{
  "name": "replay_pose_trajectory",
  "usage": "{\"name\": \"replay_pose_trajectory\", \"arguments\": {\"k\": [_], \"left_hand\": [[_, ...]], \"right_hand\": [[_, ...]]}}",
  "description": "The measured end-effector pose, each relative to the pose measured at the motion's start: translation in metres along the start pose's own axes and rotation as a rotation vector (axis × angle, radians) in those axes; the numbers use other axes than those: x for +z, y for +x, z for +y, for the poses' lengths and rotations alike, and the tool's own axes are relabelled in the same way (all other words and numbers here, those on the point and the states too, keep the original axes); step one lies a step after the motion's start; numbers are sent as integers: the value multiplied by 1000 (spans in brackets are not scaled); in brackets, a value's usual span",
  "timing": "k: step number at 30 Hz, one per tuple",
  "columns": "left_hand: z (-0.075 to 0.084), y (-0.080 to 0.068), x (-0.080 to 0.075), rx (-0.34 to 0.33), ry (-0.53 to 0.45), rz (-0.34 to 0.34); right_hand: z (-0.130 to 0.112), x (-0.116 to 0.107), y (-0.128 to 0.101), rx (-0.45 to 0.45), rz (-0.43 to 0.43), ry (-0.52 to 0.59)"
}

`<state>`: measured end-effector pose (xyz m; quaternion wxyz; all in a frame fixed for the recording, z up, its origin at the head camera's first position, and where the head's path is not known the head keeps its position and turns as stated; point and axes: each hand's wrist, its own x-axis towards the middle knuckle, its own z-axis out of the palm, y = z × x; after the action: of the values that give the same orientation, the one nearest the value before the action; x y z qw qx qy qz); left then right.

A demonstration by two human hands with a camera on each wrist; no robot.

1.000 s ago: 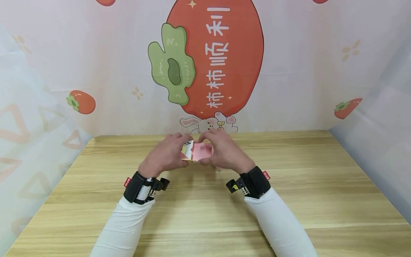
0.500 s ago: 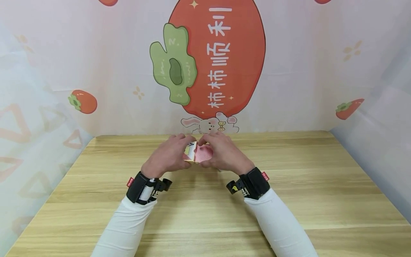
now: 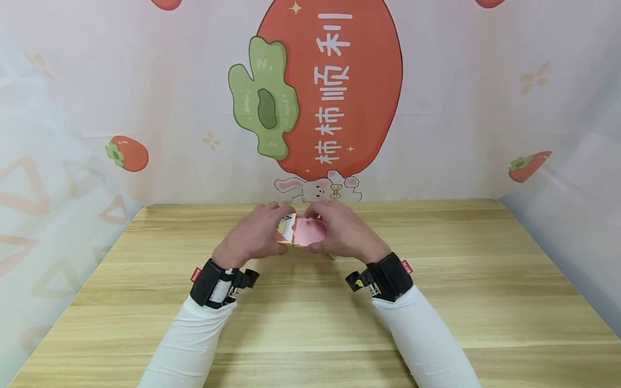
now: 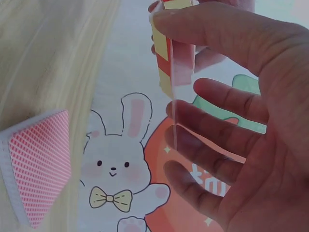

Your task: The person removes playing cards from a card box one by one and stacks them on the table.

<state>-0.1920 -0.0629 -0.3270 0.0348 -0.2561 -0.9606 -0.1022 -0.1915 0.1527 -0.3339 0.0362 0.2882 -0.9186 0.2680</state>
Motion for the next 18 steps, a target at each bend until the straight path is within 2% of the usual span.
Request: {"name": "replay_pose_trajectory", "arguments": {"k": [18], "left_hand": [[-11,-1,-2,-65,-34,-18]], "right_hand": [[4,-14,-5,55,-24,-81]]}}
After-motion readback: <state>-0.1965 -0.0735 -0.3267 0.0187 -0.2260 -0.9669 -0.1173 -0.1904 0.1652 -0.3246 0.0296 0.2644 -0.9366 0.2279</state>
